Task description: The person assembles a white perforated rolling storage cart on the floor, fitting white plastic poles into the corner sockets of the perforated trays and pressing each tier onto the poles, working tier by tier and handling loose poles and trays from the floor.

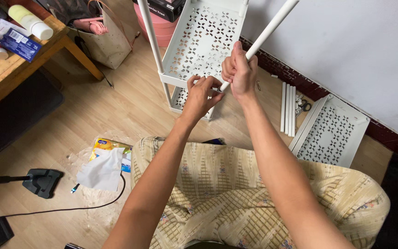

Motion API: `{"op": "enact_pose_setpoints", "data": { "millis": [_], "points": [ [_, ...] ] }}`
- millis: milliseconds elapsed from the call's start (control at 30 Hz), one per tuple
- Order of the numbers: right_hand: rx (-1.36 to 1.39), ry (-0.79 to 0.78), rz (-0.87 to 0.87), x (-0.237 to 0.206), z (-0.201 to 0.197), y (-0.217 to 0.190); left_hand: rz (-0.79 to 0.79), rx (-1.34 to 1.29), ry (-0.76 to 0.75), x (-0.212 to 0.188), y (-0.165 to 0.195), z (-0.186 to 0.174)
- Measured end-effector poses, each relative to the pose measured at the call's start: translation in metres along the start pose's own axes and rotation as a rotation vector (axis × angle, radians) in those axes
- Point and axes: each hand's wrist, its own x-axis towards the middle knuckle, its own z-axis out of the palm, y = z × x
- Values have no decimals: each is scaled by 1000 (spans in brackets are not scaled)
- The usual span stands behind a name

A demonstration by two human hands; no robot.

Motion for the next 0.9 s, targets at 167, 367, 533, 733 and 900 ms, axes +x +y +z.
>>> {"op": "enact_pose_setpoints", "data": {
  "millis": [167,367,533,733,900],
  "points": [
    [-47,-48,13,5,1,6,-11,-6,1,1,-7,1],
    [-75,-108,92,9,4,4,-10,-7,1,1,-10,1],
    [-45,-125,100,11,5,5,-31,-20,-19,1,-10,-2],
    [-225,-110,-13,11,7,22,-2,7,21,2,-16,0],
    [-349,1,-109,-5,20,37,-51,42,-7,-1,-17,-1]
  ]
}}
